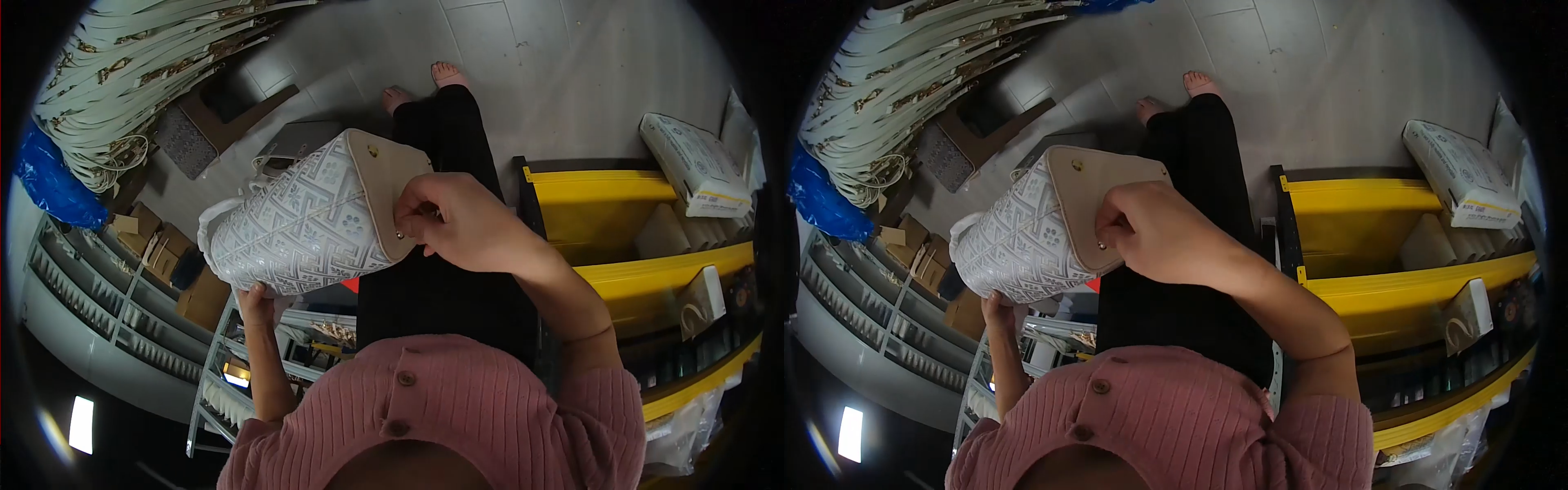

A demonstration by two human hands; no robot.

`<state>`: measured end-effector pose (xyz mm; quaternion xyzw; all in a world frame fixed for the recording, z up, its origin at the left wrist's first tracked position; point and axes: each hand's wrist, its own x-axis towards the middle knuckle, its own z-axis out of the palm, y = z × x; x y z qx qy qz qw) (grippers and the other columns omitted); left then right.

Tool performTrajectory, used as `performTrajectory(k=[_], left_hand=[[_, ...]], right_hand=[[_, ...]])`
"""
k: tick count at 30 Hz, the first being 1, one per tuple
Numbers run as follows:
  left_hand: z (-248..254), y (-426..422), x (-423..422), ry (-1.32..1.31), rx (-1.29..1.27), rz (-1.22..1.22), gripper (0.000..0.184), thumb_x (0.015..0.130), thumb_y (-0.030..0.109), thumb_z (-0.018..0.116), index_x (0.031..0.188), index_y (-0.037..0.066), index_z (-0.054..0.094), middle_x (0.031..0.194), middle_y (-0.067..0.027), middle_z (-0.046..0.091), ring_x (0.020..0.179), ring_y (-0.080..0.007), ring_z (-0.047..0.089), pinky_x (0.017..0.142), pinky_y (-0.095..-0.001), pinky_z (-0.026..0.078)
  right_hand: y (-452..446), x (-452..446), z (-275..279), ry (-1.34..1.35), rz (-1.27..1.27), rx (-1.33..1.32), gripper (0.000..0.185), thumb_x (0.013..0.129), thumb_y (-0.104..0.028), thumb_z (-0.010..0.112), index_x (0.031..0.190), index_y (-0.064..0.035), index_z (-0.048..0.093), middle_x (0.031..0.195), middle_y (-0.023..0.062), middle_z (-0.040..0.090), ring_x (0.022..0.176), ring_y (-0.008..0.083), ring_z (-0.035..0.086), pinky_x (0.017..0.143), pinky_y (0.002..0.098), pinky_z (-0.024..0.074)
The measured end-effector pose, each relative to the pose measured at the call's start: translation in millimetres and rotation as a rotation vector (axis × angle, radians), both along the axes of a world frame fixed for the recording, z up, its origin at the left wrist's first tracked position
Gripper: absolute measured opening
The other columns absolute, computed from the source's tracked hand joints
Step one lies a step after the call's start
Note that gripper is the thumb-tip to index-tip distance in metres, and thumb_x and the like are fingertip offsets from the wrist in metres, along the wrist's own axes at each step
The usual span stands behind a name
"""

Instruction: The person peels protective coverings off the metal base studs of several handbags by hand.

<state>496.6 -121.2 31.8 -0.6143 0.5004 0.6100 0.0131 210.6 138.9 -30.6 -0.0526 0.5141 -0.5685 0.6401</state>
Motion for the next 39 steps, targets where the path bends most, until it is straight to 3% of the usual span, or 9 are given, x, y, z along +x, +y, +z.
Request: performTrajectory(k=[4, 7, 9, 13, 16, 21, 33, 37, 39], left_hand=[[4.6, -9.1, -10.9, -0.014, 0.011, -0.021, 0.077, 0.053, 0.026, 0.071, 0.115, 0.001, 0.032, 0.109, -0.008, 0.046, 0.1, -0.0223, 0.045, 0.085, -0.0345, 0.037], [12.6, -19.0, -8.4, -0.009, 0.003, -0.031, 0.077, 0.054, 0.025, 0.071, 0.115, 0.001, 0.032, 0.108, -0.0081, 0.046, 0.099, -0.0222, 0.046, 0.084, -0.0348, 0.037], [13.0, -22.5, -7.9, 0.014, 0.009, -0.042, 0.077, 0.054, 0.025, 0.071, 0.115, 0.001, 0.032, 0.108, -0.008, 0.046, 0.098, -0.0223, 0.046, 0.084, -0.0348, 0.037], [6.6, -33.6, -4.0, 0.038, 0.067, -0.093, 0.077, 0.054, 0.025, 0.071, 0.115, 0.001, 0.032, 0.107, -0.0081, 0.046, 0.098, -0.0226, 0.046, 0.085, -0.0347, 0.037], [4.4, -32.3, -2.7, 0.087, 0.192, -0.031, 0.07, 0.06, 0.021, 0.069, 0.116, 0.007, 0.031, 0.111, -0.0102, 0.044, 0.099, -0.0272, 0.046, 0.082, -0.0429, 0.04], [5.3, -29.0, -10.7, 0.092, 0.237, -0.005, 0.069, 0.059, 0.018, 0.07, 0.116, 0.009, 0.03, 0.11, -0.0098, 0.045, 0.098, -0.0279, 0.047, 0.079, -0.0451, 0.042], [-0.3, -30.6, -6.1, 0.128, 0.248, -0.025, 0.067, 0.062, 0.015, 0.067, 0.116, 0.005, 0.028, 0.109, -0.0131, 0.045, 0.095, -0.0286, 0.049, 0.076, -0.0457, 0.043], [1.6, -31.2, -6.5, 0.132, 0.251, -0.04, 0.068, 0.062, 0.016, 0.067, 0.117, 0.005, 0.028, 0.108, -0.0143, 0.046, 0.094, -0.0285, 0.049, 0.076, -0.0457, 0.043], [4.6, -30.1, -11.8, 0.111, 0.242, -0.048, 0.07, 0.061, 0.017, 0.068, 0.117, 0.005, 0.027, 0.107, -0.0145, 0.046, 0.094, -0.0286, 0.049, 0.076, -0.0455, 0.043]], right_hand=[[-4.5, 20.7, 13.9, 0.188, -0.082, 0.003, 0.004, 0.074, 0.001, 0.049, 0.077, 0.0044, 0.05, 0.07, 0.0078, 0.054, 0.06, 0.0107, 0.053, 0.05, 0.0205, 0.0444], [-15.5, 32.5, 24.6, -0.095, -0.25, 0.091, 0.005, 0.074, -0.001, 0.051, 0.077, 0.0036, 0.05, 0.068, 0.0072, 0.053, 0.057, 0.0105, 0.052, 0.049, 0.0201, 0.0434], [-18.9, 31.9, 22.1, 0.121, -0.224, 0.104, 0.007, 0.074, -0.002, 0.053, 0.077, 0.0036, 0.051, 0.065, 0.0063, 0.054, 0.054, 0.0098, 0.052, 0.049, 0.02, 0.0429], [-18.7, 22.8, 15.8, 0.147, -0.219, 0.107, 0.007, 0.072, -0.003, 0.055, 0.075, 0.004, 0.054, 0.062, 0.0059, 0.055, 0.053, 0.0093, 0.052, 0.05, 0.0198, 0.0431], [-12.8, 7.4, 16.5, 0.075, -0.073, 0.093, 0.008, 0.071, -0.003, 0.057, 0.073, 0.0048, 0.056, 0.061, 0.0067, 0.056, 0.054, 0.0096, 0.053, 0.05, 0.0197, 0.0435], [-15.4, 1.7, 11.7, -0.087, 0.087, 0.069, 0.009, 0.068, -0.001, 0.058, 0.073, 0.0065, 0.057, 0.062, 0.0088, 0.057, 0.052, 0.0105, 0.055, 0.05, 0.0198, 0.0448], [-12.0, 2.8, 5.8, -0.355, 0.008, 0.057, 0.011, 0.07, -0.001, 0.057, 0.077, 0.0073, 0.056, 0.066, 0.01, 0.057, 0.057, 0.0133, 0.057, 0.054, 0.0222, 0.0485], [-14.8, 0.2, 11.3, -0.313, -0.017, 0.081, 0.012, 0.07, -0.002, 0.058, 0.078, 0.0065, 0.056, 0.066, 0.009, 0.057, 0.058, 0.0125, 0.057, 0.055, 0.0216, 0.0481], [-18.7, 2.6, 12.4, -0.132, -0.005, 0.097, 0.01, 0.066, -0.001, 0.057, 0.071, 0.0076, 0.057, 0.06, 0.0119, 0.057, 0.052, 0.0134, 0.057, 0.05, 0.0216, 0.0461]])
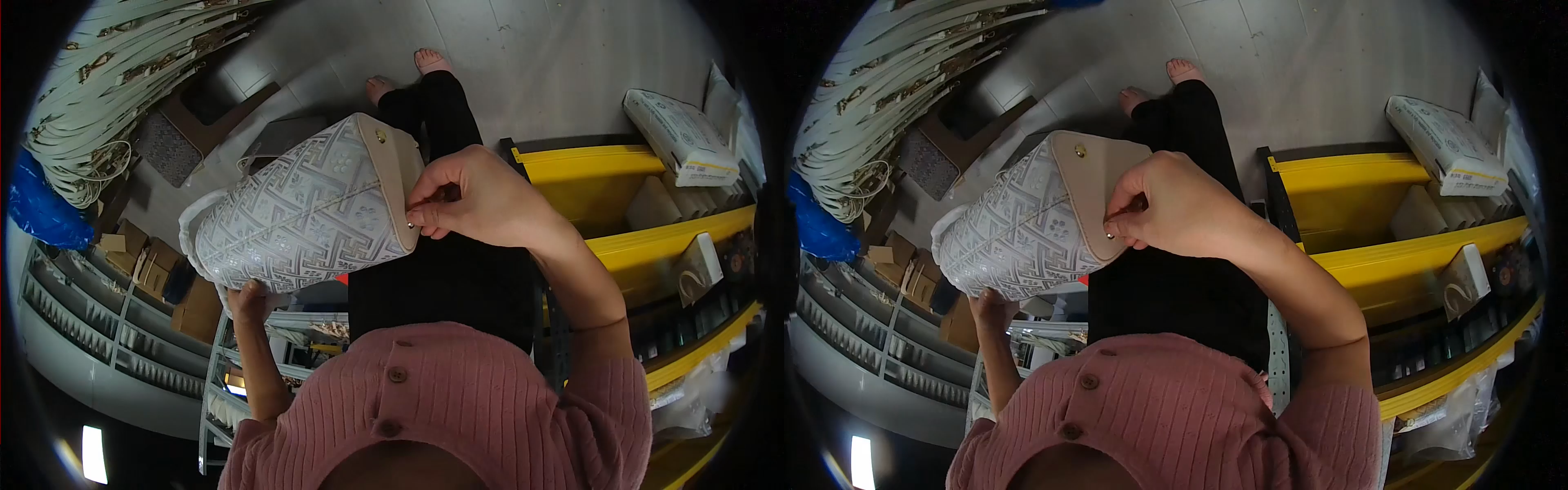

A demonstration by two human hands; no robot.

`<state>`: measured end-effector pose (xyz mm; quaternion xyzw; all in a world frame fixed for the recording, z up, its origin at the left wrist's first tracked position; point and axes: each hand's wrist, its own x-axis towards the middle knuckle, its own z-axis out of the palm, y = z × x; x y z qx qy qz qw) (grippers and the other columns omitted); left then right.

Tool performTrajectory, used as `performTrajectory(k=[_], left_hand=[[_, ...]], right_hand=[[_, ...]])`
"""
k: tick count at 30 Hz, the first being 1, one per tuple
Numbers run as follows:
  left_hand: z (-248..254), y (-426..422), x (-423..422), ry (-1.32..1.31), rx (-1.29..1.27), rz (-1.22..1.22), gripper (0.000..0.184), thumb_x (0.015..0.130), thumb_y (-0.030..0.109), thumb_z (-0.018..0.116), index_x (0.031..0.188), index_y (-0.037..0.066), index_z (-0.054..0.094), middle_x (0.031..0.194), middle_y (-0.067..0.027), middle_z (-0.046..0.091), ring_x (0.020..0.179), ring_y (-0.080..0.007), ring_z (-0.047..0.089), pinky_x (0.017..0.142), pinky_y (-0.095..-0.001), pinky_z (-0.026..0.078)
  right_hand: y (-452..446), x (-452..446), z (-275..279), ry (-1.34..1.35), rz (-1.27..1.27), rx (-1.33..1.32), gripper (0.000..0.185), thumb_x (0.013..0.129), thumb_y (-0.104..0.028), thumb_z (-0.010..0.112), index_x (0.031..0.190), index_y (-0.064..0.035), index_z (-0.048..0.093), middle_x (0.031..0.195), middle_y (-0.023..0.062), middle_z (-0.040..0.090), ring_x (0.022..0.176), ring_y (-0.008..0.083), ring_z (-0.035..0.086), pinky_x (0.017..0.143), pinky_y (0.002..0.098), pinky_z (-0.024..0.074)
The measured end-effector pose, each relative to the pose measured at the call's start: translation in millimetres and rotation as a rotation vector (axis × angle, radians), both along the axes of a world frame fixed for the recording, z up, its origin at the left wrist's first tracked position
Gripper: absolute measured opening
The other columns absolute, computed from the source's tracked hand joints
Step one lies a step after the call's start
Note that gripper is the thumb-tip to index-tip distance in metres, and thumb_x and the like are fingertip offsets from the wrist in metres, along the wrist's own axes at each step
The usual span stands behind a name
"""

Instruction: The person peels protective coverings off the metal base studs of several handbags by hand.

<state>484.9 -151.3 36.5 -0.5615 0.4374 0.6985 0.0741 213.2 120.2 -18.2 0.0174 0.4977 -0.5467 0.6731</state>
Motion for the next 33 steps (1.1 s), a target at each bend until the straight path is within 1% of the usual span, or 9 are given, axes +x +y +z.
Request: performTrajectory(k=[3, 7, 16, 18, 21, 25, 28, 31, 33], left_hand=[[-0.7, -0.3, -0.4, -0.032, -0.012, -0.02, 0.074, 0.06, 0.02, 0.069, 0.117, 0.005, 0.026, 0.107, -0.015, 0.045, 0.095, -0.029, 0.049, 0.077, -0.0451, 0.043], [-2.3, 5.8, -1.3, -0.032, -0.044, -0.046, 0.079, 0.059, 0.023, 0.07, 0.119, 0.004, 0.022, 0.11, -0.0154, 0.042, 0.096, -0.0297, 0.048, 0.076, -0.0443, 0.043], [-2.7, 6.2, 3.5, 0.0, 0.005, -0.063, 0.081, 0.058, 0.022, 0.071, 0.12, 0.007, 0.021, 0.112, -0.0149, 0.039, 0.098, -0.0308, 0.045, 0.076, -0.0478, 0.042], [-1.1, 6.8, 3.9, -0.028, 0.002, -0.026, 0.081, 0.058, 0.021, 0.071, 0.12, 0.007, 0.021, 0.112, -0.015, 0.039, 0.099, -0.031, 0.045, 0.077, -0.0485, 0.042], [-1.2, 5.8, 8.7, -0.051, -0.002, -0.002, 0.081, 0.057, 0.018, 0.071, 0.12, 0.008, 0.021, 0.113, -0.015, 0.039, 0.099, -0.0313, 0.044, 0.077, -0.0496, 0.04], [0.3, 9.3, 7.7, -0.053, -0.005, -0.028, 0.081, 0.056, 0.017, 0.071, 0.12, 0.01, 0.022, 0.113, -0.0146, 0.039, 0.099, -0.0316, 0.044, 0.078, -0.0503, 0.039], [0.4, 9.6, 12.8, -0.021, 0.028, 0.003, 0.078, 0.057, 0.016, 0.07, 0.119, 0.009, 0.024, 0.112, -0.0149, 0.04, 0.098, -0.0314, 0.045, 0.078, -0.0501, 0.04], [-2.4, 6.2, 18.6, -0.014, 0.043, -0.013, 0.072, 0.06, 0.017, 0.068, 0.118, 0.006, 0.027, 0.111, -0.0154, 0.042, 0.098, -0.0309, 0.046, 0.078, -0.0483, 0.041], [-1.7, 7.2, 17.2, 0.0, 0.037, -0.02, 0.07, 0.061, 0.019, 0.068, 0.117, 0.005, 0.028, 0.111, -0.0151, 0.042, 0.098, -0.0306, 0.046, 0.079, -0.0473, 0.041]], right_hand=[[-2.3, -3.1, 0.6, -0.026, 0.178, 0.01, 0.011, 0.07, -0.001, 0.058, 0.077, 0.0059, 0.056, 0.065, 0.0084, 0.057, 0.056, 0.0111, 0.057, 0.053, 0.0207, 0.0474], [5.3, 3.1, -0.1, -0.061, 0.181, -0.019, 0.01, 0.07, -0.001, 0.058, 0.077, 0.0062, 0.056, 0.064, 0.0082, 0.057, 0.055, 0.0114, 0.056, 0.053, 0.0209, 0.0474], [14.7, 9.5, -2.0, -0.174, -0.017, -0.042, 0.009, 0.072, -0.002, 0.056, 0.078, 0.0053, 0.055, 0.066, 0.0078, 0.057, 0.06, 0.011, 0.056, 0.056, 0.0211, 0.0472], [12.9, 7.9, 0.8, 0.016, 0.093, -0.025, 0.008, 0.072, -0.002, 0.056, 0.078, 0.0045, 0.055, 0.066, 0.0072, 0.057, 0.058, 0.0106, 0.056, 0.053, 0.0204, 0.046], [11.8, 11.0, 2.9, 0.127, 0.125, -0.03, 0.007, 0.072, -0.001, 0.056, 0.077, 0.0043, 0.055, 0.065, 0.0066, 0.057, 0.057, 0.0101, 0.055, 0.052, 0.0197, 0.0448], [17.1, 17.3, 5.5, 0.15, 0.138, -0.059, 0.005, 0.072, 0.001, 0.053, 0.074, 0.0045, 0.054, 0.064, 0.0062, 0.056, 0.054, 0.01, 0.055, 0.05, 0.0199, 0.0442], [21.9, 24.7, 8.2, 0.169, 0.111, -0.054, 0.002, 0.074, 0.003, 0.049, 0.074, 0.0037, 0.051, 0.066, 0.0059, 0.054, 0.055, 0.0101, 0.053, 0.049, 0.0208, 0.0438], [23.7, 36.7, 2.4, 0.034, -0.045, -0.029, 0.001, 0.077, 0.0, 0.047, 0.077, 0.0015, 0.046, 0.068, 0.0046, 0.05, 0.056, 0.0092, 0.05, 0.05, 0.021, 0.0425], [25.7, 48.2, -5.6, -0.146, -0.25, -0.092, 0.005, 0.08, -0.006, 0.045, 0.082, -0.001, 0.043, 0.072, 0.0037, 0.046, 0.06, 0.0081, 0.045, 0.055, 0.0208, 0.0406]])
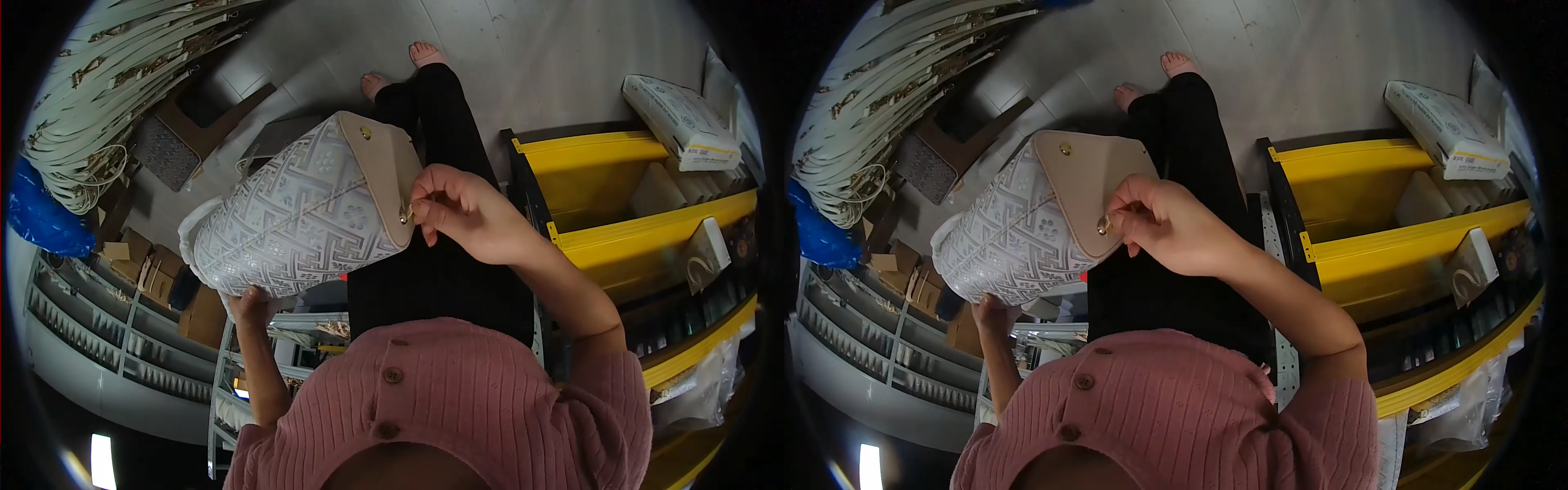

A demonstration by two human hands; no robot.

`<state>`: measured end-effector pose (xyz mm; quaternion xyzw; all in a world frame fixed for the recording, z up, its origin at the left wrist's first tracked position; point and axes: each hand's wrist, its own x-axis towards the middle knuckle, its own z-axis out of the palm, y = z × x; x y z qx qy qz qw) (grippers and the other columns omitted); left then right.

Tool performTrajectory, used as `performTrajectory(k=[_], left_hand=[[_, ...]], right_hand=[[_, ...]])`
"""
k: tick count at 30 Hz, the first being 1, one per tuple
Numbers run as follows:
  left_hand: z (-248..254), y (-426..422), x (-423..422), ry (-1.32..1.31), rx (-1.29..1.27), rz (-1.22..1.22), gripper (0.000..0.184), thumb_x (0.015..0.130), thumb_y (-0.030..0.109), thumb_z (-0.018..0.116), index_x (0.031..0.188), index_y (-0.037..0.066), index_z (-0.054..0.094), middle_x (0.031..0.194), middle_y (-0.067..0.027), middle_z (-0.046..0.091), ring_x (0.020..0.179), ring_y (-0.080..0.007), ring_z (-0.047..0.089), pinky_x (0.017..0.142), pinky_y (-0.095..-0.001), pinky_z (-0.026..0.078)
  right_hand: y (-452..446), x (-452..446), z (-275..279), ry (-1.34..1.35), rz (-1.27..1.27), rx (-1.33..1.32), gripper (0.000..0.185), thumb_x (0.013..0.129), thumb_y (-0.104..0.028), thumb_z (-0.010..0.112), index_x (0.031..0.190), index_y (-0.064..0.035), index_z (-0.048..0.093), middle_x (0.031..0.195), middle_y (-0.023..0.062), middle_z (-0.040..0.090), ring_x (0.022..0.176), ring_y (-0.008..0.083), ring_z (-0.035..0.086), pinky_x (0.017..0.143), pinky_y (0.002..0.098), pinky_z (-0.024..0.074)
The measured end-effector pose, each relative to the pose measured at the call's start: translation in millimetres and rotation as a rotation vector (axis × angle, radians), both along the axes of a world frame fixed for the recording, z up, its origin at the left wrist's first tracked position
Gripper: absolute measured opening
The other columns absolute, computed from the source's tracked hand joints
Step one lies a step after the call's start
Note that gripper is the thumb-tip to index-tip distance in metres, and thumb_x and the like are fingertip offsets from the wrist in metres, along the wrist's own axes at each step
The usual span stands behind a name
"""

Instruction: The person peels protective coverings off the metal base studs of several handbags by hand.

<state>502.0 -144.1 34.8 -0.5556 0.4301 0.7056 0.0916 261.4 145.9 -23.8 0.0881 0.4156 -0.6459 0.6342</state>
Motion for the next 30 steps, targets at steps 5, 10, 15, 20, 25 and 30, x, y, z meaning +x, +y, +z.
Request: performTrajectory(k=[5, 10, 15, 20, 25, 30], left_hand=[[4.9, 0.8, -8.4, 0.004, -0.016, -0.029, 0.067, 0.063, 0.023, 0.066, 0.116, 0.002, 0.031, 0.11, -0.0137, 0.044, 0.098, -0.029, 0.047, 0.08, -0.0447, 0.041], [1.4, -2.6, -9.0, -0.073, -0.118, -0.011, 0.08, 0.052, 0.026, 0.074, 0.114, -0.001, 0.031, 0.107, -0.013, 0.046, 0.096, -0.0264, 0.049, 0.082, -0.0385, 0.041], [2.6, -4.7, -7.3, -0.069, -0.087, -0.022, 0.079, 0.053, 0.025, 0.073, 0.114, 0.0, 0.031, 0.108, -0.0131, 0.045, 0.096, -0.0261, 0.048, 0.082, -0.0379, 0.041], [7.6, 4.4, -25.3, -0.066, -0.076, 0.002, 0.078, 0.054, 0.024, 0.073, 0.114, -0.001, 0.031, 0.107, -0.0134, 0.047, 0.096, -0.0257, 0.049, 0.08, -0.0374, 0.042], [3.7, -8.3, -11.2, -0.023, -0.039, -0.066, 0.064, 0.062, 0.022, 0.066, 0.113, 0.001, 0.033, 0.103, -0.0139, 0.049, 0.089, -0.0271, 0.052, 0.071, -0.0409, 0.046], [1.6, -9.7, -8.4, 0.008, -0.035, -0.077, 0.065, 0.062, 0.023, 0.066, 0.113, 0.001, 0.031, 0.102, -0.0152, 0.048, 0.089, -0.0289, 0.052, 0.071, -0.0438, 0.045]], right_hand=[[-8.4, 29.3, -8.8, -0.007, -0.324, -0.136, 0.008, 0.083, -0.011, 0.042, 0.084, -0.003, 0.043, 0.079, 0.004, 0.045, 0.064, 0.0074, 0.043, 0.061, 0.0202, 0.0376], [-10.3, 27.7, -8.5, -0.065, -0.464, -0.16, 0.011, 0.081, -0.009, 0.048, 0.087, -0.0018, 0.045, 0.081, 0.0022, 0.046, 0.069, 0.0075, 0.044, 0.063, 0.0194, 0.0377], [-12.4, 35.5, -13.0, 0.255, -0.396, -0.159, 0.01, 0.08, -0.008, 0.048, 0.087, -0.0023, 0.046, 0.081, 0.0028, 0.045, 0.073, 0.0077, 0.046, 0.067, 0.0201, 0.0383], [-18.9, 44.2, -26.0, 0.182, -0.533, -0.241, 0.006, 0.08, -0.006, 0.047, 0.085, -0.0023, 0.045, 0.084, 0.0044, 0.047, 0.077, 0.01, 0.048, 0.068, 0.0217, 0.038], [-32.1, 5.7, -31.9, -0.149, -0.767, -0.217, 0.006, 0.083, -0.005, 0.041, 0.084, -0.0032, 0.047, 0.09, 0.0098, 0.051, 0.073, 0.011, 0.048, 0.065, 0.0213, 0.0395], [-44.1, -14.8, -42.8, 0.392, -0.364, 0.049, 0.011, 0.079, -0.004, 0.049, 0.088, -0.0023, 0.053, 0.084, 0.0046, 0.051, 0.069, 0.0075, 0.048, 0.06, 0.0181, 0.039]])
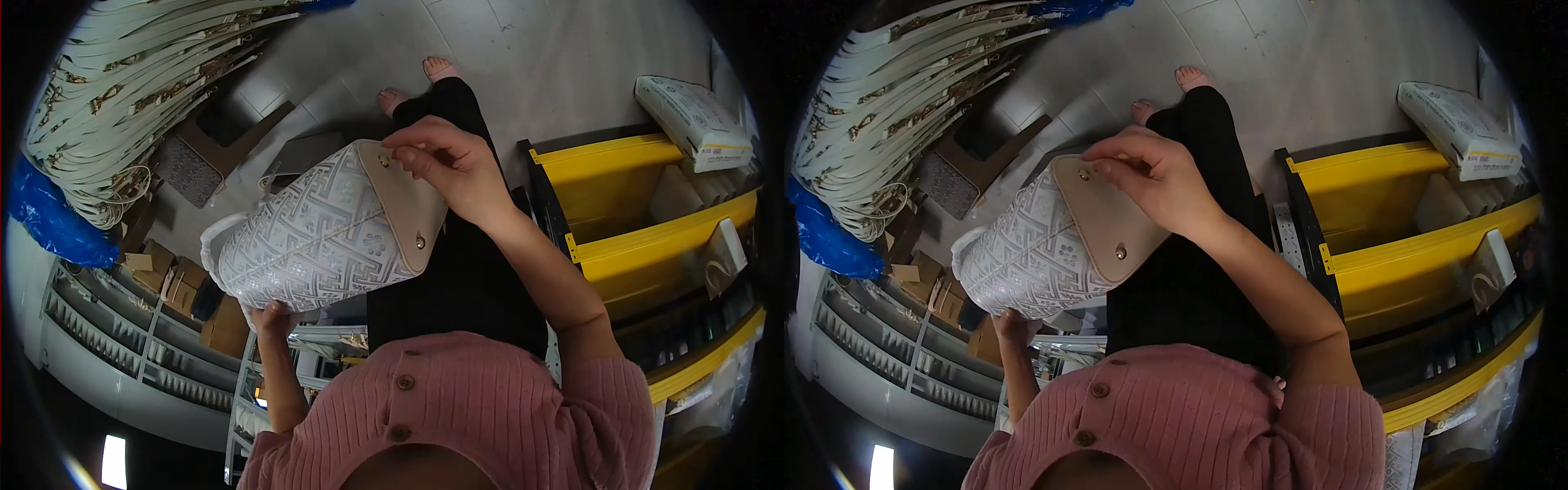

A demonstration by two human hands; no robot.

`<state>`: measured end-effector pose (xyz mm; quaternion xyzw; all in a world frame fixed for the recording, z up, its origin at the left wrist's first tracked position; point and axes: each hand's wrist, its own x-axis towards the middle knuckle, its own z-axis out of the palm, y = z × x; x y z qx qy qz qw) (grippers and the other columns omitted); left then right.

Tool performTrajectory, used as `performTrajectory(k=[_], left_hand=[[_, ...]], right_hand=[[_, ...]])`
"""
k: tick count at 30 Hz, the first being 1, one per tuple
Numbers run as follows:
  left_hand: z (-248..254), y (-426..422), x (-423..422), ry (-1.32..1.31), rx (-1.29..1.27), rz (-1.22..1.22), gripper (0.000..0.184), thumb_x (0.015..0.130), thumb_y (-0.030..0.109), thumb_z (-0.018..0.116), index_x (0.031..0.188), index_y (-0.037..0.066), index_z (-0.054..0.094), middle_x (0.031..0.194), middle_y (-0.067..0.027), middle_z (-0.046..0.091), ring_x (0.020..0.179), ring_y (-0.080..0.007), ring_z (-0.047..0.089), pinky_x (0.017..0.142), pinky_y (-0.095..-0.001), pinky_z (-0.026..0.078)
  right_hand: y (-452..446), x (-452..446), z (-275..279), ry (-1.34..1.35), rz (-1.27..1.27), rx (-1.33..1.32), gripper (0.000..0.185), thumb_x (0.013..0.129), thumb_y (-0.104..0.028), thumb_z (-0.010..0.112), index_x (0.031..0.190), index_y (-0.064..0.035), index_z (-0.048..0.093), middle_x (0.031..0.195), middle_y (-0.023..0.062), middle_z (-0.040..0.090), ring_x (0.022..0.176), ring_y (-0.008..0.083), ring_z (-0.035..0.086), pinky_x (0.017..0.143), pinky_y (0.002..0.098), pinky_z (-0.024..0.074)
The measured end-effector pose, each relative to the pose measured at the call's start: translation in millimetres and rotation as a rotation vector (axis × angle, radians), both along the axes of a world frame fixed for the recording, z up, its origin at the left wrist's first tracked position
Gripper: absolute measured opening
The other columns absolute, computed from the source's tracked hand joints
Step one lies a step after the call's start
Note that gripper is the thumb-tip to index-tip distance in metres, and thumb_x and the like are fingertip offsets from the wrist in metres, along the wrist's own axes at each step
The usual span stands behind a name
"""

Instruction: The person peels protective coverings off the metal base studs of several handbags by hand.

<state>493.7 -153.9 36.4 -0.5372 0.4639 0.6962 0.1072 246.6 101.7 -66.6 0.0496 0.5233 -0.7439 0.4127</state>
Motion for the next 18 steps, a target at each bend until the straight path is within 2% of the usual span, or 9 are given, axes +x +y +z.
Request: performTrajectory(k=[1, 5, 7, 11, 13, 18], left_hand=[[-0.8, -1.4, 2.3, 0.001, -0.015, -0.015, 0.067, 0.062, 0.023, 0.066, 0.114, 0.001, 0.03, 0.103, -0.0155, 0.048, 0.089, -0.0295, 0.052, 0.071, -0.045, 0.045], [-2.3, 1.1, -0.4, -0.003, 0.023, 0.001, 0.067, 0.062, 0.022, 0.066, 0.115, 0.001, 0.029, 0.103, -0.0158, 0.047, 0.09, -0.0302, 0.051, 0.073, -0.046, 0.045], [-0.8, 2.6, -4.8, 0.001, 0.044, 0.014, 0.068, 0.062, 0.021, 0.066, 0.115, 0.001, 0.029, 0.104, -0.0159, 0.047, 0.091, -0.0302, 0.051, 0.073, -0.0471, 0.044], [-1.8, -5.1, -3.2, -0.022, 0.029, 0.0, 0.07, 0.06, 0.021, 0.068, 0.115, 0.001, 0.029, 0.104, -0.0159, 0.047, 0.091, -0.0296, 0.051, 0.074, -0.0458, 0.044], [-3.1, -7.0, -3.3, -0.037, 0.025, -0.008, 0.073, 0.058, 0.021, 0.07, 0.115, 0.001, 0.029, 0.106, -0.016, 0.046, 0.092, -0.0291, 0.05, 0.075, -0.0443, 0.044], [-2.8, -2.1, -21.5, -0.011, 0.032, -0.028, 0.075, 0.058, 0.021, 0.071, 0.115, -0.001, 0.028, 0.106, -0.0162, 0.046, 0.093, -0.0287, 0.05, 0.076, -0.0433, 0.044]], right_hand=[[-0.7, -1.9, -0.6, 0.184, 0.064, 0.067, 0.012, 0.076, -0.003, 0.052, 0.088, -0.0022, 0.055, 0.082, 0.0029, 0.051, 0.067, 0.0064, 0.048, 0.058, 0.0172, 0.0386], [-2.4, -5.0, 4.8, 0.128, 0.057, 0.12, 0.009, 0.072, -0.002, 0.057, 0.081, -0.0012, 0.057, 0.077, 0.0008, 0.051, 0.066, 0.006, 0.048, 0.057, 0.0169, 0.0379], [-2.7, -9.7, 5.8, 0.212, 0.085, 0.174, 0.009, 0.069, -0.002, 0.06, 0.078, -0.0005, 0.058, 0.072, 0.0007, 0.052, 0.063, 0.0059, 0.049, 0.056, 0.0167, 0.0384], [-1.1, -23.9, 5.3, 0.12, 0.201, 0.139, 0.008, 0.069, -0.002, 0.061, 0.075, 0.0011, 0.059, 0.068, 0.0023, 0.055, 0.061, 0.0068, 0.051, 0.056, 0.0169, 0.0401], [0.2, -31.1, 5.6, -0.017, 0.28, 0.074, 0.006, 0.068, 0.0, 0.06, 0.073, 0.0032, 0.059, 0.064, 0.0045, 0.056, 0.059, 0.0079, 0.053, 0.057, 0.0178, 0.0423], [2.7, -34.9, 3.4, 0.026, 0.342, 0.054, 0.007, 0.069, 0.001, 0.059, 0.075, 0.0049, 0.058, 0.064, 0.0058, 0.057, 0.059, 0.009, 0.054, 0.057, 0.0188, 0.0448]])
